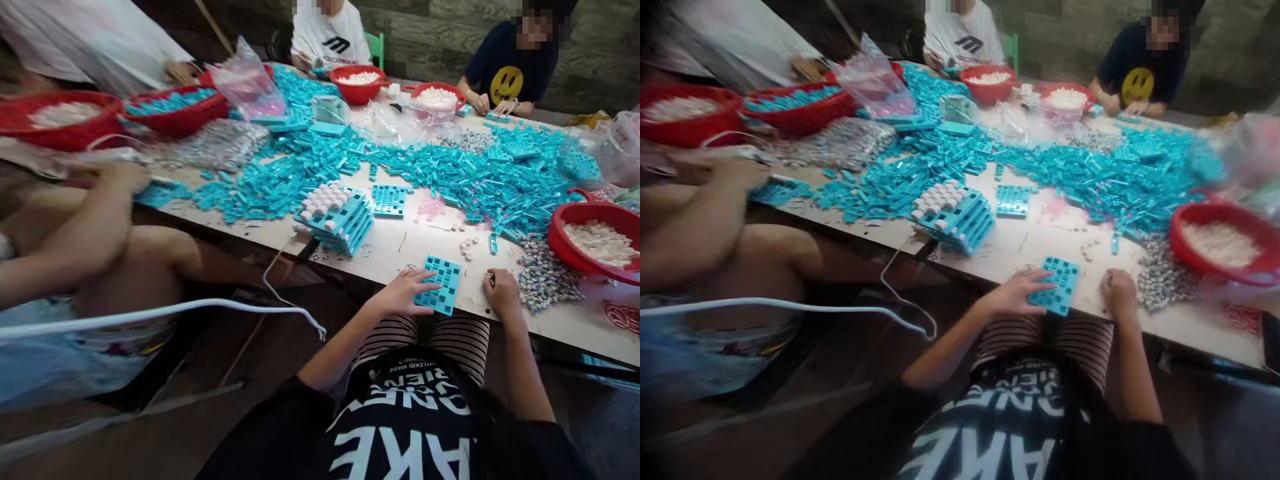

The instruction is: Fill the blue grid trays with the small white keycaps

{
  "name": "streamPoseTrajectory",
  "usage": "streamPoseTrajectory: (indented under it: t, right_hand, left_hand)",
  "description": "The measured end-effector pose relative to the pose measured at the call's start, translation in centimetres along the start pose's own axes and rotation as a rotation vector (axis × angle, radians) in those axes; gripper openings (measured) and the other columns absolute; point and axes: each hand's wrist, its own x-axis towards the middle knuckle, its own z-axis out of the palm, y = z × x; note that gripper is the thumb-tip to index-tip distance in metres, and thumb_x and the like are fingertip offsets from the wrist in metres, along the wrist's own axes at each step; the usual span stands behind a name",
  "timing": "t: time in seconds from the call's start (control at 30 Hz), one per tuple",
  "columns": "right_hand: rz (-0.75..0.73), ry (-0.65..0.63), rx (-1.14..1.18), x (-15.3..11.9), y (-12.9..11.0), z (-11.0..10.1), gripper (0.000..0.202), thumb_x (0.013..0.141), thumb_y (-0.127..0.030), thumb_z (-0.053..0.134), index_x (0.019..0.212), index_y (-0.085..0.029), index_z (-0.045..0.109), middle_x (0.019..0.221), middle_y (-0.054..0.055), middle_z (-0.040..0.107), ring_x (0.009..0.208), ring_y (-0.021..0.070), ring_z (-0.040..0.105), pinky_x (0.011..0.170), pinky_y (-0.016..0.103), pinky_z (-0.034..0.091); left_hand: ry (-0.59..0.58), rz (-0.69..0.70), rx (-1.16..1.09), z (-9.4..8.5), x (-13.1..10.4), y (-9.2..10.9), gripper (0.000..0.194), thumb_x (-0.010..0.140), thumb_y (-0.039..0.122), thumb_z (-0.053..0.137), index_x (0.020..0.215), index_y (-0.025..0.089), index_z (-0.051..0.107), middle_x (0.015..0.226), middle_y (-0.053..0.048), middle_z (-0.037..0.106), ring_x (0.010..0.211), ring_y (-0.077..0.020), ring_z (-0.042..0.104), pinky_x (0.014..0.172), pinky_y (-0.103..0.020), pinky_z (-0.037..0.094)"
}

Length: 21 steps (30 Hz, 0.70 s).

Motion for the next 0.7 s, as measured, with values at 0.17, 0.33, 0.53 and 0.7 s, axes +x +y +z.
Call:
streamPoseTrajectory:
  t: [0.17,0.33,0.53,0.7]
  right_hand:
    - [0.042,0.027,0.196,-0.3,-0.4,-0.4,0.029,0.084,-0.032,0.045,0.093,-0.011,0.063,0.086,0.014,0.063,0.083,0.0240,0.054,0.080,0.038,0.040]
    - [0.243,0.182,0.412,-0.3,0.2,-0.6,0.032,0.084,-0.041,0.049,0.094,-0.013,0.061,0.082,0.009,0.061,0.069,0.0174,0.052,0.070,0.033,0.044]
    - [0.609,0.305,1.094,0.7,-1.0,-2.1,0.034,0.073,-0.050,0.062,0.087,-0.019,0.059,0.067,-0.003,0.050,0.054,0.0090,0.044,0.056,0.025,0.040]
    - [0.706,0.171,2.000,1.9,-3.5,-4.2,0.025,0.078,-0.045,0.061,0.082,-0.022,0.054,0.059,-0.008,0.036,0.045,0.0042,0.032,0.048,0.018,0.036]
  left_hand:
    - [0.036,-0.016,0.066,1.9,-0.1,-0.8,0.048,0.080,0.043,0.058,0.126,0.032,0.051,0.143,-0.005,0.037,0.127,-0.0258,0.038,0.102,-0.041,0.030]
    - [0.156,-0.086,0.102,3.8,1.3,-0.5,0.050,0.079,0.047,0.056,0.126,0.029,0.052,0.140,-0.009,0.040,0.123,-0.0289,0.040,0.099,-0.044,0.032]
    - [0.232,-0.081,0.022,4.1,2.5,-0.4,0.064,0.074,0.055,0.058,0.129,0.024,0.049,0.136,-0.008,0.045,0.122,-0.0283,0.039,0.102,-0.043,0.028]
    - [0.415,-0.217,-0.114,3.8,2.1,-0.6,0.039,0.079,0.042,0.057,0.112,0.021,0.061,0.128,-0.008,0.052,0.120,-0.0246,0.042,0.102,-0.042,0.028]
